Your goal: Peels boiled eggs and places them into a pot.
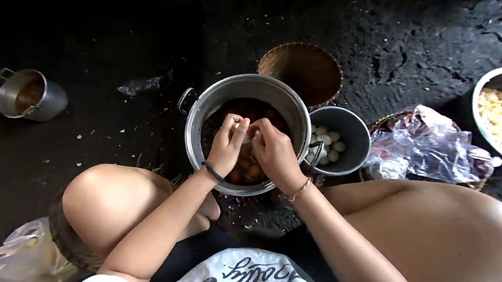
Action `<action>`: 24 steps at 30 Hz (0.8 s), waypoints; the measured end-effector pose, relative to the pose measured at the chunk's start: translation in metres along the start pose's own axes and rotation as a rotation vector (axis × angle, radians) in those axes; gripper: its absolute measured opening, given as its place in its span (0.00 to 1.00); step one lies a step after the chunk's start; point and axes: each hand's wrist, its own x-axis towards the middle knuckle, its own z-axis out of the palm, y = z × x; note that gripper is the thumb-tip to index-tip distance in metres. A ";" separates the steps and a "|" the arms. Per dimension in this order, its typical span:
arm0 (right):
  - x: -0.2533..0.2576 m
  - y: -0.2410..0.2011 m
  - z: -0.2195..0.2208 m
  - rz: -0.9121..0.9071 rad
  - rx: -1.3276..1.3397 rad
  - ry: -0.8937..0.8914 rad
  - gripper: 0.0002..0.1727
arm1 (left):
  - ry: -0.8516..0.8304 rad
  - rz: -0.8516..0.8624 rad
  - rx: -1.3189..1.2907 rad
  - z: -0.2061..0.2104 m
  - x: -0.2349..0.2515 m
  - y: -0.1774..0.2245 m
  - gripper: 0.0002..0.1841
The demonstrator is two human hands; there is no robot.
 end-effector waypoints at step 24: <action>0.002 -0.004 -0.006 0.117 0.119 -0.174 0.18 | -0.036 -0.050 -0.046 -0.005 0.000 0.004 0.21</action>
